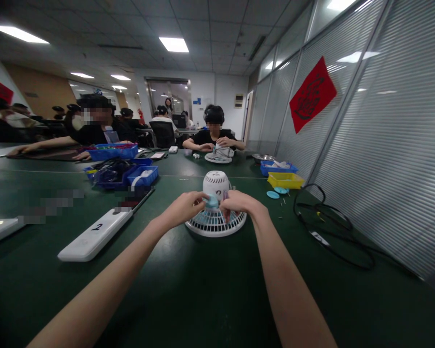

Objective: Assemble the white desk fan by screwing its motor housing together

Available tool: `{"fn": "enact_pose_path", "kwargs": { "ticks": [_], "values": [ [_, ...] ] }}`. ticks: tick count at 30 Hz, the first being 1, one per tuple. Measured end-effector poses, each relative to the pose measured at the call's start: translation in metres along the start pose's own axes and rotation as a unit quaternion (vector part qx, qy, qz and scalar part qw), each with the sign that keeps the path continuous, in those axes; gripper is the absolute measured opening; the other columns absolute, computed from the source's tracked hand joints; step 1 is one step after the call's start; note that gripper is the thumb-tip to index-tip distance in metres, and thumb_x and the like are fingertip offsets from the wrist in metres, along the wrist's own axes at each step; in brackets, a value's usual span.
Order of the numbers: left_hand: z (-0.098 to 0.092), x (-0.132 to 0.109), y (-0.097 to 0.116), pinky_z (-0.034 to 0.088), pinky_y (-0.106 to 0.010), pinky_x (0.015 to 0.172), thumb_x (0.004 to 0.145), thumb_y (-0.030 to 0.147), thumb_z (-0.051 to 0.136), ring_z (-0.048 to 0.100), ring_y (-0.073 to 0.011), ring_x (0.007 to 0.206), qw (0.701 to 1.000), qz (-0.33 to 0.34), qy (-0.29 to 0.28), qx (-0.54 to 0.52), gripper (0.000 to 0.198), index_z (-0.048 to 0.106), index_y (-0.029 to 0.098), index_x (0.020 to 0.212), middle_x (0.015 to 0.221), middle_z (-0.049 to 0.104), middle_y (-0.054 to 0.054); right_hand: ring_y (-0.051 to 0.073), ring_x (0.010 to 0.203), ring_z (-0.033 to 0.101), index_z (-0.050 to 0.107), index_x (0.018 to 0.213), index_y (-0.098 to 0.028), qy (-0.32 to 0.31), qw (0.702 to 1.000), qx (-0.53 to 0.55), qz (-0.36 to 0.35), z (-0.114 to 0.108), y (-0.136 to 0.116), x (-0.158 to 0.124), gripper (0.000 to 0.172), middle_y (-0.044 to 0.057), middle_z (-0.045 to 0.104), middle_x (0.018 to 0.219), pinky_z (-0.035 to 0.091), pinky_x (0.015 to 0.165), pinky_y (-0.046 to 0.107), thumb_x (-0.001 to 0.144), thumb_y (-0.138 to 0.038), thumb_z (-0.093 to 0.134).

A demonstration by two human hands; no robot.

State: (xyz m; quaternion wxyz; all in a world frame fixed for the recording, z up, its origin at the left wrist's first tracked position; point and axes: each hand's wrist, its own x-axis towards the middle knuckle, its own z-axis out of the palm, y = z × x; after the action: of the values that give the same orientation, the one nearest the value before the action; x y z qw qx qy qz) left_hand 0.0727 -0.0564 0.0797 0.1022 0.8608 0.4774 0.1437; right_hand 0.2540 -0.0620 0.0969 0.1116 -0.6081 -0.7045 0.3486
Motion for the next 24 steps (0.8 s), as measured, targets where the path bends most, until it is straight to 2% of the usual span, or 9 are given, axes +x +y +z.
{"fn": "enact_pose_path", "kwargs": {
  "ticks": [4,8,11,14,17,20,24],
  "values": [
    [-0.001,-0.002,0.006,0.048,-0.029,0.084,0.088,0.026,0.042,0.062,-0.021,0.101,0.999,0.029,0.016,-0.033,0.039,0.059,0.018,0.121,0.117,0.065,-0.009,0.016,0.058,0.058,0.055,0.04,-0.016,-0.016,1.0,0.003,-0.002,-0.003,-0.003,-0.005,0.019,0.007,0.065,0.054,0.036,0.049,0.024,0.056,-0.009,0.049],
    [-0.001,-0.002,0.006,0.048,-0.028,0.084,0.087,0.025,0.042,0.062,-0.0209,0.102,0.998,0.039,0.013,-0.042,0.038,0.061,0.019,0.12,0.116,0.065,-0.008,0.015,0.054,0.056,0.057,0.04,-0.017,-0.036,0.999,-0.003,0.008,-0.005,-0.002,-0.008,0.019,0.004,0.063,0.05,0.033,0.046,0.023,0.055,-0.007,0.051],
    [-0.002,-0.002,0.005,0.048,-0.028,0.083,0.087,0.026,0.041,0.062,-0.0213,0.101,0.998,0.046,0.013,-0.045,0.039,0.063,0.019,0.118,0.116,0.066,-0.008,0.012,0.05,0.05,0.059,0.041,-0.017,-0.026,1.0,-0.003,0.012,-0.006,-0.001,-0.01,0.019,0.002,0.062,0.05,0.031,0.045,0.022,0.056,-0.005,0.057],
    [-0.005,-0.002,0.003,0.048,-0.028,0.081,0.087,0.026,0.041,0.063,-0.0206,0.099,0.998,0.035,0.006,-0.049,0.038,0.065,0.02,0.115,0.114,0.068,-0.007,0.01,0.046,0.044,0.061,0.047,-0.017,-0.025,1.0,-0.017,0.001,-0.01,0.003,-0.012,0.018,0.002,0.064,0.054,0.032,0.045,0.023,0.063,-0.01,0.06],
    [-0.01,-0.002,0.0,0.048,-0.026,0.076,0.088,0.027,0.038,0.064,-0.0194,0.095,1.0,0.007,0.001,-0.029,0.036,0.067,0.021,0.108,0.108,0.07,-0.005,0.01,0.048,0.048,0.064,0.058,-0.017,-0.026,0.999,-0.007,-0.021,-0.018,0.008,-0.017,0.017,0.003,0.067,0.063,0.039,0.049,0.023,0.073,-0.022,0.06],
    [-0.013,-0.002,-0.006,0.047,-0.025,0.071,0.088,0.025,0.037,0.065,-0.0192,0.091,1.0,-0.021,-0.006,0.0,0.036,0.068,0.021,0.104,0.103,0.072,-0.005,0.011,0.054,0.055,0.065,0.067,-0.017,0.032,0.999,0.01,-0.038,-0.027,0.011,-0.023,0.02,0.005,0.07,0.075,0.045,0.055,0.024,0.079,-0.032,0.061],
    [-0.01,-0.001,-0.012,0.048,-0.024,0.07,0.087,0.024,0.038,0.065,-0.0189,0.091,0.999,-0.036,-0.02,0.017,0.034,0.068,0.022,0.104,0.104,0.071,-0.005,0.013,0.06,0.06,0.063,0.072,-0.017,0.141,0.989,-0.001,-0.046,-0.032,0.015,-0.026,0.024,0.006,0.071,0.082,0.048,0.06,0.025,0.086,-0.034,0.053]
  ]
}}
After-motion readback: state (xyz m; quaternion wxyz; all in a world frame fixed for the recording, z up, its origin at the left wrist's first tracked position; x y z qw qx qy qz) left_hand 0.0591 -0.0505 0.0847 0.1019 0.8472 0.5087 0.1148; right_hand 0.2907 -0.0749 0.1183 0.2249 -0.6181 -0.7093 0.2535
